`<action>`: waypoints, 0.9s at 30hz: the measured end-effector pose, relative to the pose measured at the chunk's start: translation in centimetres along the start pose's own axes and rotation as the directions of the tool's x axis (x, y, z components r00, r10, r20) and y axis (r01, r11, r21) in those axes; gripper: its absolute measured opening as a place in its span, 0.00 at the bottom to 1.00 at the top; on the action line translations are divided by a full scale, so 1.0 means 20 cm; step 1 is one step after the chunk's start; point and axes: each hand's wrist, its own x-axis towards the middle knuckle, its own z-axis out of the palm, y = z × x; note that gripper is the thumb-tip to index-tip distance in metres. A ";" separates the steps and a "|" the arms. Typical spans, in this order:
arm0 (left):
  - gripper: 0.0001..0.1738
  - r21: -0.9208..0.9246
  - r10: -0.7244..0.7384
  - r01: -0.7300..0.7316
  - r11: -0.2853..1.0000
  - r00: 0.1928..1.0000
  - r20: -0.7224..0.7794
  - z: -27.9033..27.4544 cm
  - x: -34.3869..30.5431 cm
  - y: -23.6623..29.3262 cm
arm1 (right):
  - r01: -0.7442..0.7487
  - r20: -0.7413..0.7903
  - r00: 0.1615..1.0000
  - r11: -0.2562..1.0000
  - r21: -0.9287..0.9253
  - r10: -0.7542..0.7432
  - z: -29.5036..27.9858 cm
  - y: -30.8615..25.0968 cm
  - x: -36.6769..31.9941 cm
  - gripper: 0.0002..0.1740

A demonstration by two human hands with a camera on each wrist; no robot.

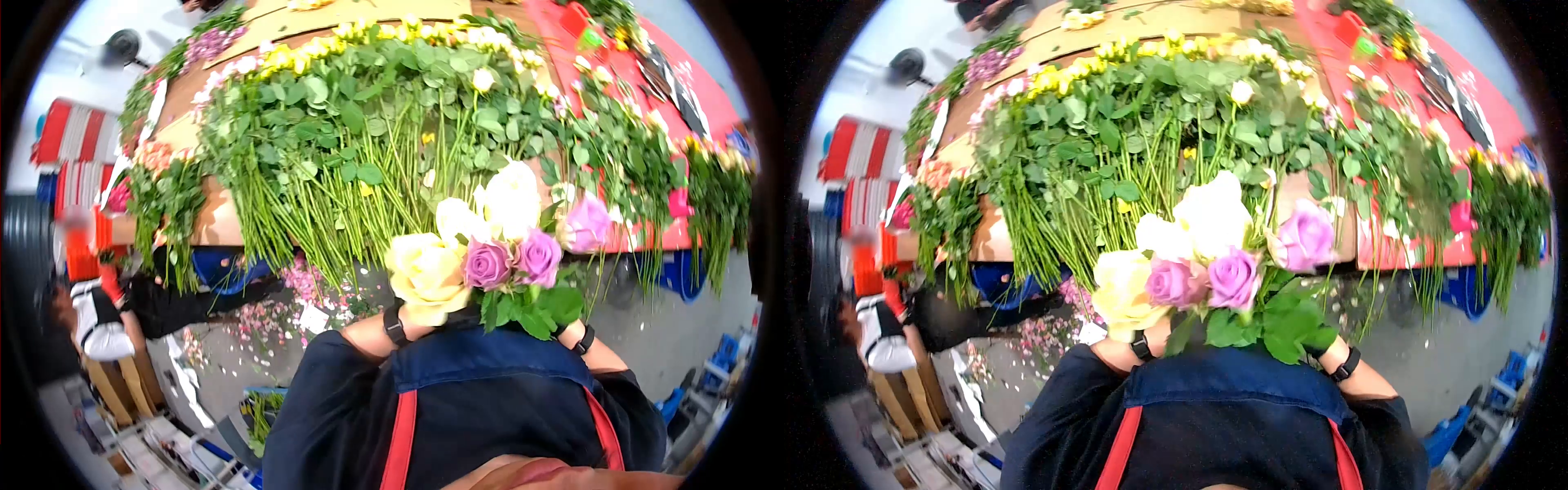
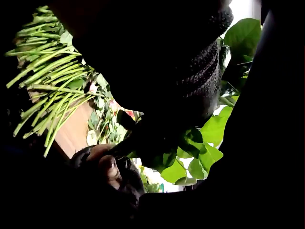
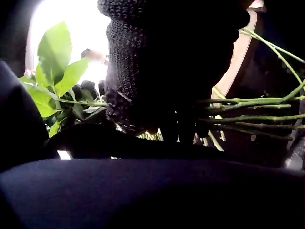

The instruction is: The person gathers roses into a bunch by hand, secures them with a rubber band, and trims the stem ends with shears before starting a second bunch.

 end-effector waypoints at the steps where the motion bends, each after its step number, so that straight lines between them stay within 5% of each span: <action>1: 0.25 0.007 -0.064 0.064 0.998 0.997 0.031 -0.06 -0.02 0.18 | -0.012 -0.038 0.999 1.000 0.027 0.013 0.07 -0.03 0.01 0.29; 4: 0.27 -0.577 0.110 0.143 0.804 0.918 0.382 -0.09 -0.04 -0.14 | -0.037 -0.120 0.991 0.986 0.161 0.057 0.25 -0.04 0.08 0.29; 5: 0.26 -0.011 -0.025 0.031 0.999 0.944 0.330 -0.15 -0.07 0.10 | -0.043 -0.136 0.988 0.981 0.190 0.069 0.31 -0.03 0.11 0.28; 7: 0.24 0.215 -0.097 0.070 0.974 0.989 0.116 -0.25 -0.16 0.10 | -0.094 -0.159 0.976 0.950 0.298 0.146 0.40 0.12 0.15 0.27; 9: 0.23 0.016 -0.173 0.173 0.985 0.976 0.130 -0.32 -0.25 0.09 | -0.067 -0.167 0.984 0.997 -0.027 0.061 0.52 0.00 0.20 0.28; 11: 0.21 -0.523 -0.318 0.297 0.799 0.947 0.052 -0.30 -0.36 0.20 | -0.148 -0.143 0.983 0.960 -0.237 0.116 0.62 -0.05 0.22 0.30; 12: 0.22 -0.122 -0.147 0.151 0.981 0.988 0.042 -0.37 -0.38 0.18 | -0.245 -0.123 0.968 0.928 -0.281 0.218 0.64 -0.01 0.19 0.31; 13: 0.21 -0.269 -0.210 0.207 0.941 0.978 0.017 -0.44 -0.42 0.19 | -0.211 -0.075 0.977 0.841 -0.498 0.200 0.64 0.10 0.17 0.33; 14: 0.20 -0.407 -0.279 0.254 0.877 0.960 -0.002 -0.51 -0.46 0.22 | -0.244 -0.124 0.970 0.872 -0.423 0.211 0.64 0.07 0.12 0.31; 15: 0.19 -0.155 -0.178 0.154 0.976 0.972 -0.153 -0.55 -0.48 0.29 | -0.211 -0.091 0.977 0.819 -0.533 0.192 0.61 0.27 0.00 0.31; 16: 0.19 -0.200 -0.175 0.129 0.971 0.957 -0.231 -0.60 -0.48 0.37 | -0.345 -0.041 0.918 0.744 -0.572 0.395 0.55 0.34 -0.10 0.31; 17: 0.19 -0.240 -0.171 0.098 0.966 0.936 -0.307 -0.66 -0.49 0.44 | -0.402 -0.057 0.811 0.484 -0.777 0.582 0.49 0.49 -0.23 0.34; 18: 0.19 -0.571 -0.318 0.100 0.815 0.900 -0.297 -0.71 -0.46 0.50 | -0.349 -0.048 0.710 0.292 -0.891 0.702 0.40 0.54 -0.31 0.31; 19: 0.20 -0.576 -0.320 0.056 0.815 0.873 -0.368 -0.71 -0.45 0.55 | -0.460 -0.184 0.633 0.174 -0.871 0.752 0.31 0.44 -0.31 0.27; 20: 0.21 -0.578 -0.322 0.012 0.816 0.839 -0.438 -0.69 -0.44 0.62 | -0.582 -0.428 0.775 0.262 -0.770 0.465 0.26 0.38 -0.36 0.20; 21: 0.21 -0.500 -0.437 0.085 0.862 0.625 -0.647 -0.62 -0.38 0.70 | -0.579 -0.541 0.812 0.188 -0.793 0.219 0.17 0.30 -0.26 0.12; 22: 0.21 -0.467 -0.398 0.087 0.880 0.673 -0.623 -0.64 -0.38 0.65 | -0.620 -0.640 0.768 0.257 -0.742 0.007 0.14 0.19 -0.12 0.08; 23: 0.21 -0.434 -0.359 0.087 0.896 0.719 -0.596 -0.68 -0.39 0.57 | -0.459 -0.652 0.744 0.595 -0.660 -0.148 0.07 0.07 0.04 0.15; 24: 0.20 -0.401 -0.318 0.084 0.912 0.761 -0.566 -0.70 -0.39 0.52 | -0.432 -0.690 0.679 0.623 -0.652 -0.251 0.04 0.05 0.20 0.14; 25: 0.20 -0.473 -0.357 0.076 0.878 0.763 -0.539 -0.66 -0.35 0.53 | -0.303 -0.502 0.804 0.507 -0.807 -0.318 -0.03 -0.01 0.38 0.14; 26: 0.20 -0.552 -0.332 0.044 0.832 0.838 -0.433 -0.65 -0.32 0.48 | -0.293 -0.673 0.710 0.782 -0.550 -0.207 -0.02 -0.08 0.72 0.15; 27: 0.20 -0.550 -0.369 0.077 0.832 0.817 -0.444 -0.63 -0.31 0.48 | -0.396 -0.723 0.620 0.674 -0.623 -0.304 -0.08 0.06 0.88 0.16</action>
